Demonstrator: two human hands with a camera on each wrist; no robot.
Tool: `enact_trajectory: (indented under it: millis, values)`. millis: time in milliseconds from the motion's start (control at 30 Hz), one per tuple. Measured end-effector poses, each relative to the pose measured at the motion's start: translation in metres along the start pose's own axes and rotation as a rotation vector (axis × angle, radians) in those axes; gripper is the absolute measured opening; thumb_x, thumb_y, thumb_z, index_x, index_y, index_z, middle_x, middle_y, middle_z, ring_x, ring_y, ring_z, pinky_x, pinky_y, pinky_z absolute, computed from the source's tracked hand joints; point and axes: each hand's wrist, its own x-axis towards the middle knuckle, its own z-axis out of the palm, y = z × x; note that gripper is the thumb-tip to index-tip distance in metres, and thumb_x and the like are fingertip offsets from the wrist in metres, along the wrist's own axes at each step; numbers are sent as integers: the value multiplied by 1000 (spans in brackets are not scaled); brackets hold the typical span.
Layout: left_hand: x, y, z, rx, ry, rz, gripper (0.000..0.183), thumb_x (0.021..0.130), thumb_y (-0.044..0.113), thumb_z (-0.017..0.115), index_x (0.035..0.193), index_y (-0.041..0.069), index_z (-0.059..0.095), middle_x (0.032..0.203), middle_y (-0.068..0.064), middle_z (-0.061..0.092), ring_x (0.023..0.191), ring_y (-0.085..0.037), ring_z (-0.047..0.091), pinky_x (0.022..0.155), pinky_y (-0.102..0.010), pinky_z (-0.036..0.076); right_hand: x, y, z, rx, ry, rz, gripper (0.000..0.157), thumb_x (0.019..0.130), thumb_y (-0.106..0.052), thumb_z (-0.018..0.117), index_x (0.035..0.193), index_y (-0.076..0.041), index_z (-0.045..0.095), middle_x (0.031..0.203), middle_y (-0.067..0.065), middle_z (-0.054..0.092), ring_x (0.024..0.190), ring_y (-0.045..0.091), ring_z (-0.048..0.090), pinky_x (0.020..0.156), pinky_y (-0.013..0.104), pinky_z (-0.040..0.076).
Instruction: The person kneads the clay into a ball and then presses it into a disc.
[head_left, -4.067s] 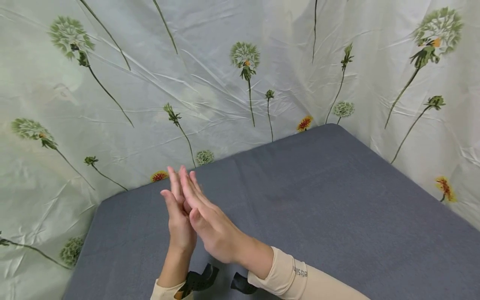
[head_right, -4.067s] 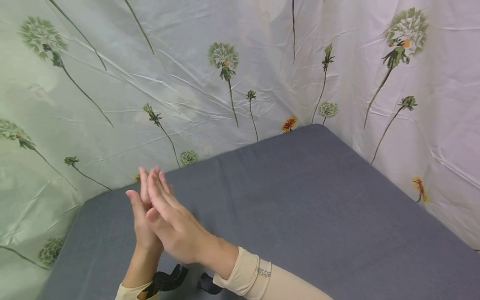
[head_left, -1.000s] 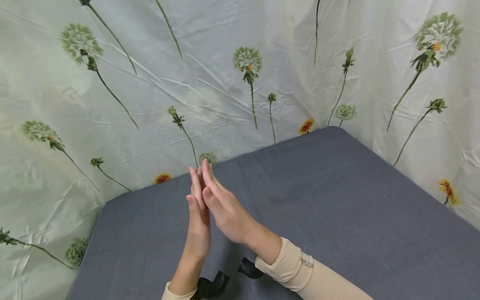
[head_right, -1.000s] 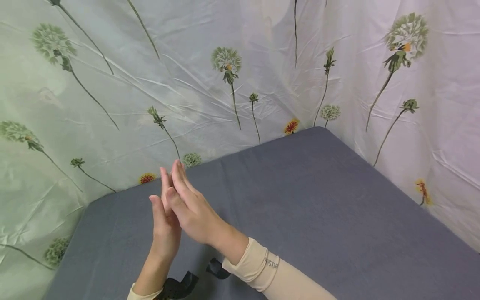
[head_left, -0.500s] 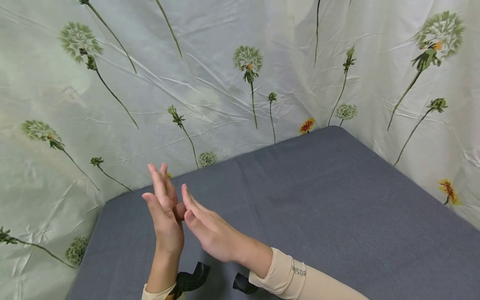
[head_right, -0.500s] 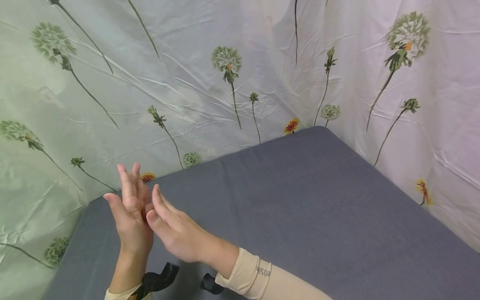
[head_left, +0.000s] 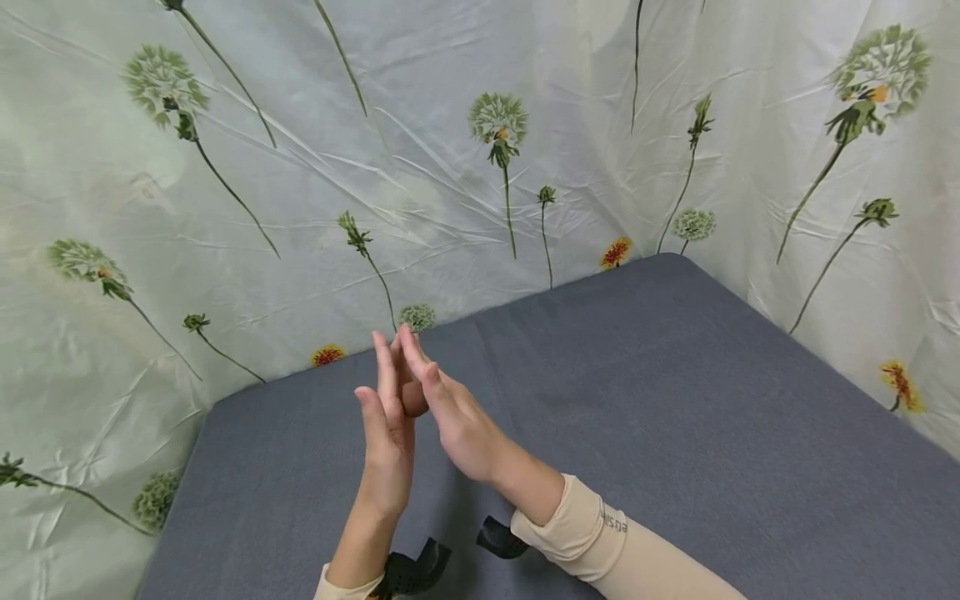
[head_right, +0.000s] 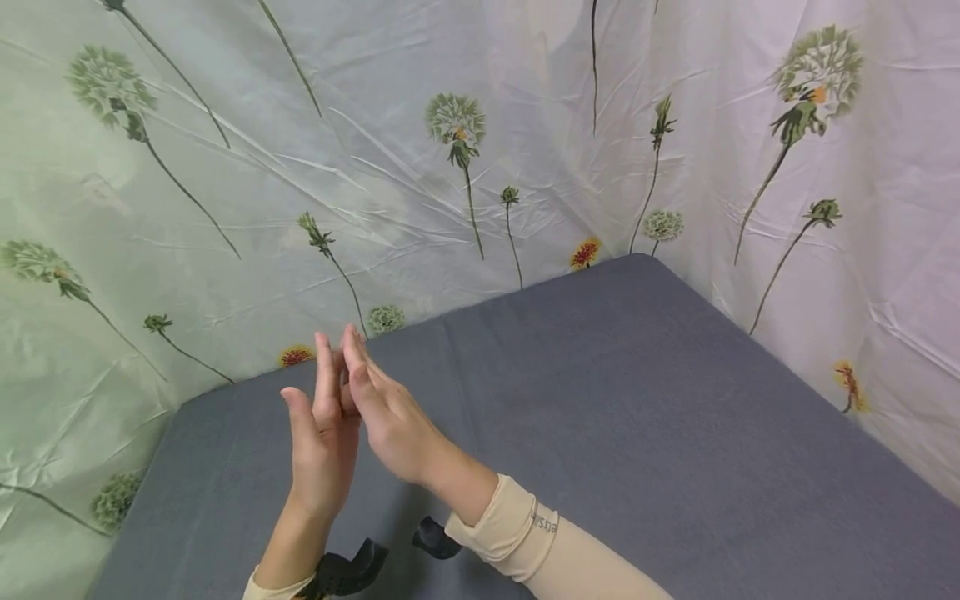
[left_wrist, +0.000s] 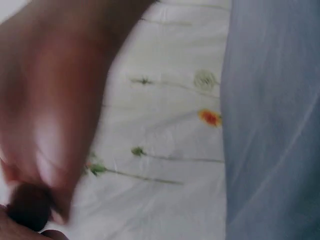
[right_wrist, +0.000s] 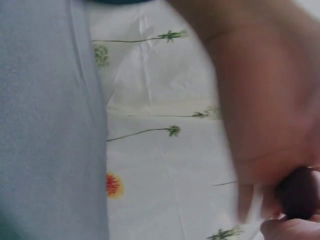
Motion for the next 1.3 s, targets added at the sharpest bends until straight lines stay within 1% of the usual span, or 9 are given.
enact_trajectory:
  millis: [167, 267, 333, 400, 567, 667, 1033, 1167, 1300]
  values:
    - [-4, 14, -1, 5, 48, 58, 77, 106, 76, 1, 169, 37, -19, 181, 11, -10, 168, -13, -14, 135, -55, -7, 1, 8, 6, 23, -65, 94, 82, 109, -70, 1, 173, -18, -4, 180, -12, -4, 167, 6, -3, 138, 46, 5]
    - [-5, 17, -12, -14, 118, 100, 79, 105, 79, 6, 169, 40, -17, 182, 10, -9, 157, -8, 40, 135, -33, 14, -1, 9, 13, 12, -120, 137, 80, 110, -69, 0, 172, -18, -5, 180, -12, 0, 166, 5, 1, 138, 41, 10]
    - [-4, 17, -21, -16, 171, 123, 80, 105, 80, 11, 170, 40, -15, 182, 10, -6, 106, -4, 70, 115, -20, 42, -2, 7, 18, -12, -165, 155, 81, 109, -69, -1, 172, -18, -3, 180, -13, 3, 166, 5, 4, 138, 38, 12]
    - [-2, 16, -30, -4, 232, 116, 80, 105, 81, 13, 170, 42, -12, 182, 11, -5, 102, -1, 68, 81, -17, 51, -2, 4, 22, -36, -214, 163, 82, 108, -70, -4, 173, -19, -1, 179, -15, 3, 166, 4, 5, 137, 35, 14]
    - [4, 5, -38, 21, 298, 30, 74, 106, 78, 10, 170, 45, -8, 181, 18, -2, 167, -3, -7, 130, -31, 29, -5, -6, 24, -41, -234, 98, 81, 108, -69, -6, 173, -20, 0, 179, -16, -2, 166, 5, 1, 138, 36, 12]
    - [6, -2, -30, 31, 247, -28, 75, 106, 78, 9, 170, 43, -10, 181, 15, 0, 169, -9, -5, 137, -53, -6, -5, -10, 17, -14, -154, 24, 80, 110, -67, -3, 173, -18, 1, 179, -14, -3, 167, 7, -4, 138, 40, 7]
    - [-4, 11, 7, 53, 29, -30, 76, 108, 72, 1, 170, 32, -16, 180, 15, -8, 167, -17, 10, 132, -63, -12, 2, 4, -2, 8, 0, 8, 82, 111, -67, 4, 173, -13, 2, 180, -8, -3, 168, 9, -4, 138, 44, 4]
    - [-4, 16, -3, 42, 155, 58, 77, 108, 74, 6, 172, 34, -8, 181, 14, -5, 125, -12, 55, 137, -44, 2, 1, 7, 9, -36, -81, 62, 80, 111, -67, 1, 172, -16, -2, 180, -10, -3, 167, 8, 0, 138, 40, 9]
    - [-1, 16, -23, 20, 267, 141, 78, 108, 75, 13, 173, 34, -4, 182, 12, -1, 61, -10, 49, 110, -18, 42, -3, 5, 22, -109, -180, 78, 81, 109, -69, -4, 172, -18, -3, 180, -11, 0, 167, 7, 7, 137, 34, 16]
